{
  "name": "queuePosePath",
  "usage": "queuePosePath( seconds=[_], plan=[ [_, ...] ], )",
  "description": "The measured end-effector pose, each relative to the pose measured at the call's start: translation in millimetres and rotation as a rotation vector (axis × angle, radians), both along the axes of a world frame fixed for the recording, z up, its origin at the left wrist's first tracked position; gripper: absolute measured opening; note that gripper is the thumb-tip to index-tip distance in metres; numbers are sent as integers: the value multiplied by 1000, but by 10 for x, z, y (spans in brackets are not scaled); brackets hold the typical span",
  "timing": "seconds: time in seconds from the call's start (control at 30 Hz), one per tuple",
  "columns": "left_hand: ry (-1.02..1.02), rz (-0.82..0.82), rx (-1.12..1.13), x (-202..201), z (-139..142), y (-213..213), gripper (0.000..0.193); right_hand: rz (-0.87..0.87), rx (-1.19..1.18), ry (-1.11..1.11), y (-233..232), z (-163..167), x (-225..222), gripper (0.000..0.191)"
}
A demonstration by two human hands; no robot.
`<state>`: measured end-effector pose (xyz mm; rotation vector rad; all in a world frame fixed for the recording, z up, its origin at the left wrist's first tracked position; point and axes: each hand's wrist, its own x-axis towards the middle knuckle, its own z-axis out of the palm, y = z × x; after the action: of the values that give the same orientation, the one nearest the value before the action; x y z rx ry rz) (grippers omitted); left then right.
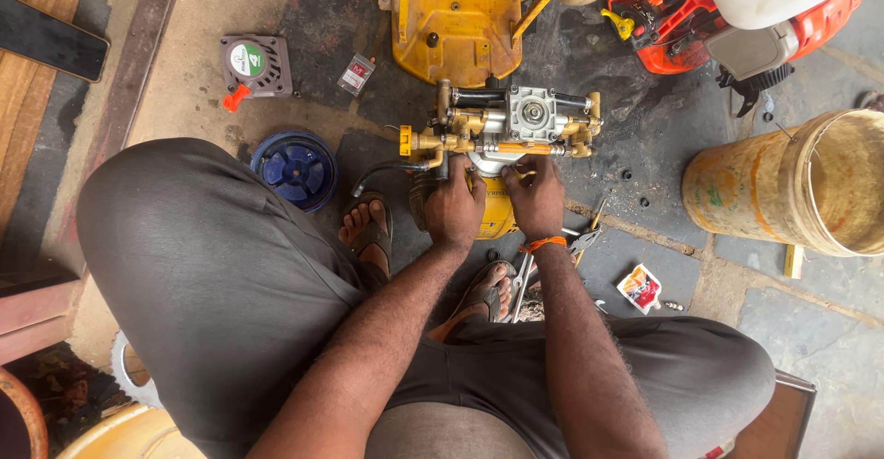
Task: The person sits on the floor and uses a T-handle wrench to loosen and remove bolts from a small engine assembly. They detach a metal gear and separate the engine casing into two halves, placing the removed parts on the floor.
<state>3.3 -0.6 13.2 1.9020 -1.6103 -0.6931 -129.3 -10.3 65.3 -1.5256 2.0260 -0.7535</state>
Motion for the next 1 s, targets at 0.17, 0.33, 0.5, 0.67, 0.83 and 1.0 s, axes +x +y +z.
queuePosePath(
  seconds=[0.17,0.33,0.5,0.67,0.83,1.0],
  plan=[
    [0,8,20,-9,5,0,30,-19,56,-117,-2,-44,-37,20],
    [3,-13,65,7,7,-8,32,-91,-26,-194,-3,-211,-162,17],
    [11,1,44,-3,-6,-14,25,-201,3,-462,1,-344,-331,13],
    [49,-2,26,-12,6,1,28,-226,28,-476,62,-389,-398,11],
    [63,11,83,17,42,-14,24,-212,34,-468,143,-372,-385,13],
    [63,27,13,17,63,-6,29,-222,70,-521,203,-308,-387,14]
  ],
)
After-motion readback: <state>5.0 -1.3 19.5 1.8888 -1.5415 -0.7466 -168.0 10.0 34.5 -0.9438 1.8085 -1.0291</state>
